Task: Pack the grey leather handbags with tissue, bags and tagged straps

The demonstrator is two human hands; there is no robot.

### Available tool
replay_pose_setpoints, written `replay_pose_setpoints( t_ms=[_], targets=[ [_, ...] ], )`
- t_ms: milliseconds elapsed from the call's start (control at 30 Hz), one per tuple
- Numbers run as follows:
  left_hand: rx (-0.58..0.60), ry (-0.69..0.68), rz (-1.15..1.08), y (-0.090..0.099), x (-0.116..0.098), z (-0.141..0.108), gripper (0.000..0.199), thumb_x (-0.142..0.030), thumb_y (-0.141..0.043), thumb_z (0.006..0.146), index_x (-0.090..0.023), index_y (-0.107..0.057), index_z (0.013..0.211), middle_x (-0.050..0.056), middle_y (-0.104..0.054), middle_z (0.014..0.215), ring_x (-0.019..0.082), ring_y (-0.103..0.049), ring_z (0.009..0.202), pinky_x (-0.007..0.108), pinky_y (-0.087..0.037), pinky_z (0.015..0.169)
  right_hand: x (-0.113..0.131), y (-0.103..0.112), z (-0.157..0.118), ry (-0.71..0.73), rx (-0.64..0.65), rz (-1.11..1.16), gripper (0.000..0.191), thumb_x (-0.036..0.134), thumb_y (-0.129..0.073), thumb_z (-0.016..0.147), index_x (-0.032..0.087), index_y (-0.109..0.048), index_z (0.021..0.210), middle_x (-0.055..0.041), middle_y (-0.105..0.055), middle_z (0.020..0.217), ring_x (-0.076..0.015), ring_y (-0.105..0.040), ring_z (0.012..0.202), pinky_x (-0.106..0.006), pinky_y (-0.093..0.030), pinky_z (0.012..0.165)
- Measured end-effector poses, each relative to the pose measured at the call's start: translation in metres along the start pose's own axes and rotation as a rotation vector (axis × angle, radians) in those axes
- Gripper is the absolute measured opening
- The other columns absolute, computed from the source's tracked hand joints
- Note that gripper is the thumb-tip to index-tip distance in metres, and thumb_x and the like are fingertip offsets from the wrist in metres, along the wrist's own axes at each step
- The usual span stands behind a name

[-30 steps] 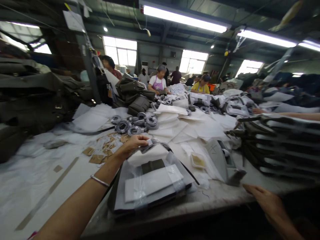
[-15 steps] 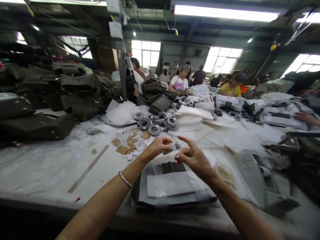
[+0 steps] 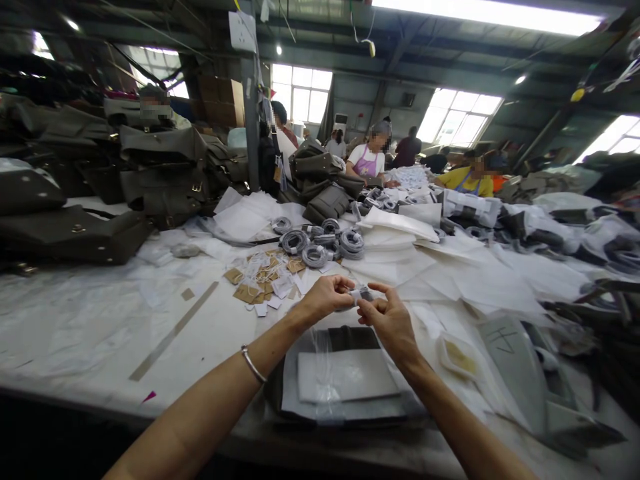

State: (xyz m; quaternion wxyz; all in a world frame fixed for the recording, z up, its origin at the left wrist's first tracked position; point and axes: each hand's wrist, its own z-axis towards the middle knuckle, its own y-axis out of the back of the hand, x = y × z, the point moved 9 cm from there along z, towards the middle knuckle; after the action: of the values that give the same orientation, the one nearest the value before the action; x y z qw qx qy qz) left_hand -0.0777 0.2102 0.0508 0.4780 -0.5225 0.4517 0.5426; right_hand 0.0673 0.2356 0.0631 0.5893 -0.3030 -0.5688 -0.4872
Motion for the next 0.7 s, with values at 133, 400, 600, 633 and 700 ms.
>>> replay_pose_setpoints(
  t_ms=[133,400,600,633,700],
  targets=[
    [0.002,0.019,-0.031,0.0,0.005,0.003,0.042,-0.025,-0.076,0.053,-0.012,-0.065,0.091,-0.004,-0.055,0.066,0.007,-0.046,0.054,0.021,-0.033,0.051,-0.009,-0.001,-0.001,-0.081,-0.003,0.016,0.071,0.055,-0.074,0.072,0.015,-0.05,0.125,-0.0006,-0.071,0.067,-0.0176,-0.065,0.049,-0.028,-0.053,0.049],
    [0.046,0.123,-0.125,0.005,0.003,0.009,0.038,-0.021,-0.076,0.052,-0.011,-0.068,0.088,0.002,-0.066,0.069,0.011,-0.057,0.058,0.023,-0.042,0.057,-0.005,0.028,0.002,0.163,-0.082,-0.651,0.071,0.051,-0.07,0.079,0.02,-0.05,0.139,0.0061,-0.06,0.053,-0.0164,-0.057,0.045,-0.026,-0.042,0.049],
    [0.119,0.135,-0.159,0.003,-0.003,0.013,0.027,-0.021,-0.074,0.053,-0.011,-0.072,0.078,0.004,-0.068,0.07,0.013,-0.058,0.06,0.025,-0.043,0.059,0.078,0.014,-0.03,0.978,-0.061,-0.875,0.031,0.028,-0.061,0.091,0.023,-0.063,0.121,-0.0069,-0.073,0.099,-0.0225,-0.066,0.091,-0.035,-0.046,0.087],
    [0.136,0.127,-0.159,0.001,-0.005,0.013,0.026,-0.022,-0.074,0.053,-0.011,-0.072,0.078,0.005,-0.069,0.071,0.013,-0.058,0.061,0.025,-0.043,0.06,0.081,0.001,-0.031,1.035,0.01,-0.944,0.033,0.023,-0.06,0.091,0.023,-0.061,0.124,-0.0083,-0.071,0.112,-0.0256,-0.063,0.106,-0.04,-0.042,0.097],
    [0.162,0.111,-0.147,-0.001,-0.008,0.013,0.025,-0.021,-0.072,0.054,-0.011,-0.072,0.077,0.005,-0.069,0.071,0.013,-0.058,0.062,0.024,-0.043,0.061,0.076,-0.022,-0.024,1.045,0.105,-1.091,0.042,0.014,-0.057,0.088,0.019,-0.056,0.13,-0.0102,-0.064,0.128,-0.0294,-0.053,0.124,-0.047,-0.031,0.109]
  ],
)
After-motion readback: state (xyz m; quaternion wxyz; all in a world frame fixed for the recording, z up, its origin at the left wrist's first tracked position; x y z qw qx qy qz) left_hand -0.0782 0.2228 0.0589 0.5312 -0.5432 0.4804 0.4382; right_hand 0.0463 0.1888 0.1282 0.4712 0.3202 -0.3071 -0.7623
